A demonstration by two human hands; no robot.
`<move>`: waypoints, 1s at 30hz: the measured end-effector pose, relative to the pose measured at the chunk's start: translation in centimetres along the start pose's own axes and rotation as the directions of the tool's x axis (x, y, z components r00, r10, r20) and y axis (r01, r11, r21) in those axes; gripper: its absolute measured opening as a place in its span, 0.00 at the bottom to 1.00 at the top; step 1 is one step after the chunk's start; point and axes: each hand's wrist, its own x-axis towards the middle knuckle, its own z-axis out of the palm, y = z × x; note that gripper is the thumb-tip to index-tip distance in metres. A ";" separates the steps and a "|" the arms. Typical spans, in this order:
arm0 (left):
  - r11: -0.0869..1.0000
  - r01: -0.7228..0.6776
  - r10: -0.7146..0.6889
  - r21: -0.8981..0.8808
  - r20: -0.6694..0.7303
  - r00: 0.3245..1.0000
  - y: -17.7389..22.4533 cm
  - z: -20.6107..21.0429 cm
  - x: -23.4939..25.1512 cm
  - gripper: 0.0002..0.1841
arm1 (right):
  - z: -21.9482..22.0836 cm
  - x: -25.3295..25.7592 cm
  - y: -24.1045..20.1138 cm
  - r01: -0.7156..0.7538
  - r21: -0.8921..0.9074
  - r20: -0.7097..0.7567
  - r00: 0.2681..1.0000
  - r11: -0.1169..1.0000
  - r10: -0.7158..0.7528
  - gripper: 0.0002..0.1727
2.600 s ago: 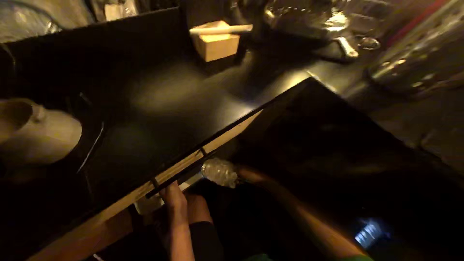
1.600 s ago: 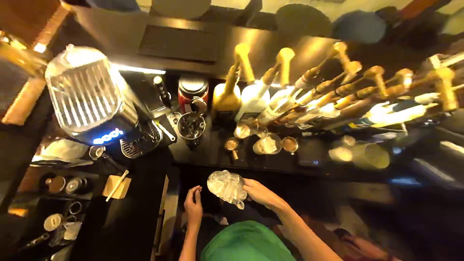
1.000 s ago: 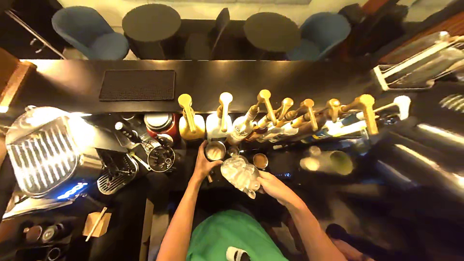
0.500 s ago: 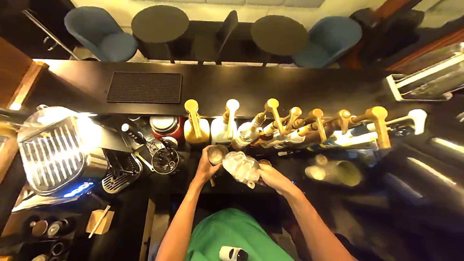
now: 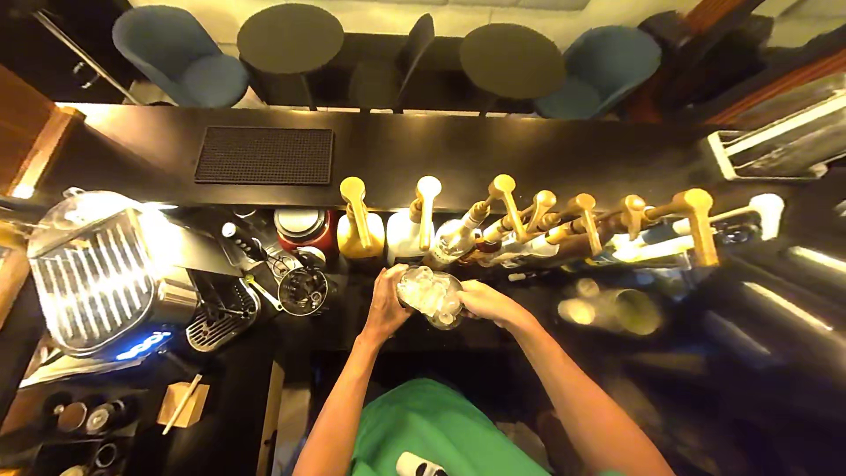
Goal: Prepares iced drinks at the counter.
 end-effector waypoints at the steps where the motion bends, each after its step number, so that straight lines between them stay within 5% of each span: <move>1: 1.000 -0.006 0.006 0.018 0.003 1.000 0.1 0.1 0.0 0.47 | -0.1 0.0 -0.2 -0.010 -0.027 0.005 1.000 1.000 0.010 0.15; 15: 0.996 0.021 -0.023 0.087 0.026 0.999 0.7 0.8 0.4 0.44 | -1.0 0.8 -1.2 -0.057 -0.261 -0.021 0.998 0.964 0.053 0.18; 30: 0.997 0.071 -0.072 0.043 0.036 0.997 0.7 1.4 1.1 0.45 | -2.8 1.5 -0.7 -0.089 -0.312 -0.021 0.996 0.946 0.087 0.18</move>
